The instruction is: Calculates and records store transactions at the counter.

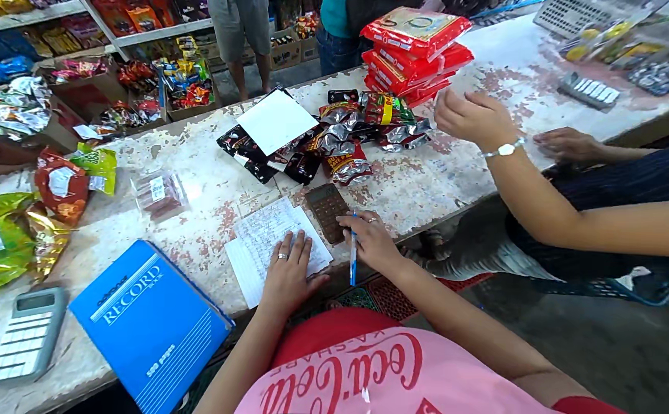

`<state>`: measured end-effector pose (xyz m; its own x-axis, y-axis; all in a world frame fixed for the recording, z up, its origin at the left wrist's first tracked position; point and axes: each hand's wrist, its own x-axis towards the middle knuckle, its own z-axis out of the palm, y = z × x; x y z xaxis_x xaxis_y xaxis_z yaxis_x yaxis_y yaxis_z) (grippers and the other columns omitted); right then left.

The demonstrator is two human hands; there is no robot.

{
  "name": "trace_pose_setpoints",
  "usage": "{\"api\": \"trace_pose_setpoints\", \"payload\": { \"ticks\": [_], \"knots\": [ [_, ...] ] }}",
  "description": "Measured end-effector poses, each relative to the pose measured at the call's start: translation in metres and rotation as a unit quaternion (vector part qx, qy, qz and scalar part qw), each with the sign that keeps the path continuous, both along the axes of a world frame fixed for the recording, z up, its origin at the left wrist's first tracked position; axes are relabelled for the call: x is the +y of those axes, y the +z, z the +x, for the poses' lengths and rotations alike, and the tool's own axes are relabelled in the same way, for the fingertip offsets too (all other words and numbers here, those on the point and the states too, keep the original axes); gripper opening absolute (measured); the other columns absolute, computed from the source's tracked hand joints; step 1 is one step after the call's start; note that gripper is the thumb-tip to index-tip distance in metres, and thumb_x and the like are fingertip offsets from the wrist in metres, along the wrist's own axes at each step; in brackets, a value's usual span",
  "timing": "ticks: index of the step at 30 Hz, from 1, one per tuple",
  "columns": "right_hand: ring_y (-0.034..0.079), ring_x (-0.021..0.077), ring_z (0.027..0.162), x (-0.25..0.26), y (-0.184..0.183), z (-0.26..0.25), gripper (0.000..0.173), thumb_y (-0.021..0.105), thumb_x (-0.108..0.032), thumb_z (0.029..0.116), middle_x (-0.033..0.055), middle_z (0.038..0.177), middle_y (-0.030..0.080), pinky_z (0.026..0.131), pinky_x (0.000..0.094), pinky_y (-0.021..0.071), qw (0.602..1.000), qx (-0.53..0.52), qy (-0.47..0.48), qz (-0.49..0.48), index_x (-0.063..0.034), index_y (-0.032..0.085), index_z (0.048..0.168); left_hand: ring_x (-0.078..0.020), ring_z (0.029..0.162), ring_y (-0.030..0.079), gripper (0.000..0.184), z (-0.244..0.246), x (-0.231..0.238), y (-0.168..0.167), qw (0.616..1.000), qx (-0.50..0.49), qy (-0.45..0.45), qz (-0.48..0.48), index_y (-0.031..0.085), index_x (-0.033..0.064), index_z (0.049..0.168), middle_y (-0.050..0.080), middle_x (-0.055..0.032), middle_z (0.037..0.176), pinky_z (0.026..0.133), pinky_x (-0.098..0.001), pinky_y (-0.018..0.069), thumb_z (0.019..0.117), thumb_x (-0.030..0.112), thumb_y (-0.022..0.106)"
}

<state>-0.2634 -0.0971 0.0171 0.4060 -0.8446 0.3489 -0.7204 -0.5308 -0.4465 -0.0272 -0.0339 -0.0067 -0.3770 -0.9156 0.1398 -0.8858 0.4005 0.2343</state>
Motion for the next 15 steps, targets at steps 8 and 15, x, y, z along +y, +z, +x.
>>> {"api": "trace_pose_setpoints", "payload": {
  "ticks": [8,15],
  "knots": [
    [0.05,0.0377,0.139,-0.008,0.002,0.015,0.033,0.049,-0.023,0.1037,0.0066,0.131,0.07,0.117,0.0626,0.0312,0.997,0.013,0.054,0.055,-0.0085,0.067,0.128,-0.0426,0.145,0.042,0.087,0.0,0.0,0.001,1.0,0.005,-0.002,-0.005,0.052,0.0049,0.148,0.046,-0.0166,0.157,0.115,-0.0597,0.036,0.0932,0.072,0.047],
    [0.06,0.0394,0.126,-0.001,-0.004,0.006,0.028,0.051,-0.021,0.1023,0.0089,0.114,0.075,0.111,0.0642,0.0376,1.0,-0.012,0.026,-0.013,-0.008,0.071,0.118,-0.0422,0.145,0.042,0.086,0.0,0.0,-0.001,1.0,0.014,0.0,-0.009,0.052,0.0052,0.148,0.046,-0.0165,0.157,0.115,-0.06,0.0361,0.0937,0.072,0.046]
  ]
}}
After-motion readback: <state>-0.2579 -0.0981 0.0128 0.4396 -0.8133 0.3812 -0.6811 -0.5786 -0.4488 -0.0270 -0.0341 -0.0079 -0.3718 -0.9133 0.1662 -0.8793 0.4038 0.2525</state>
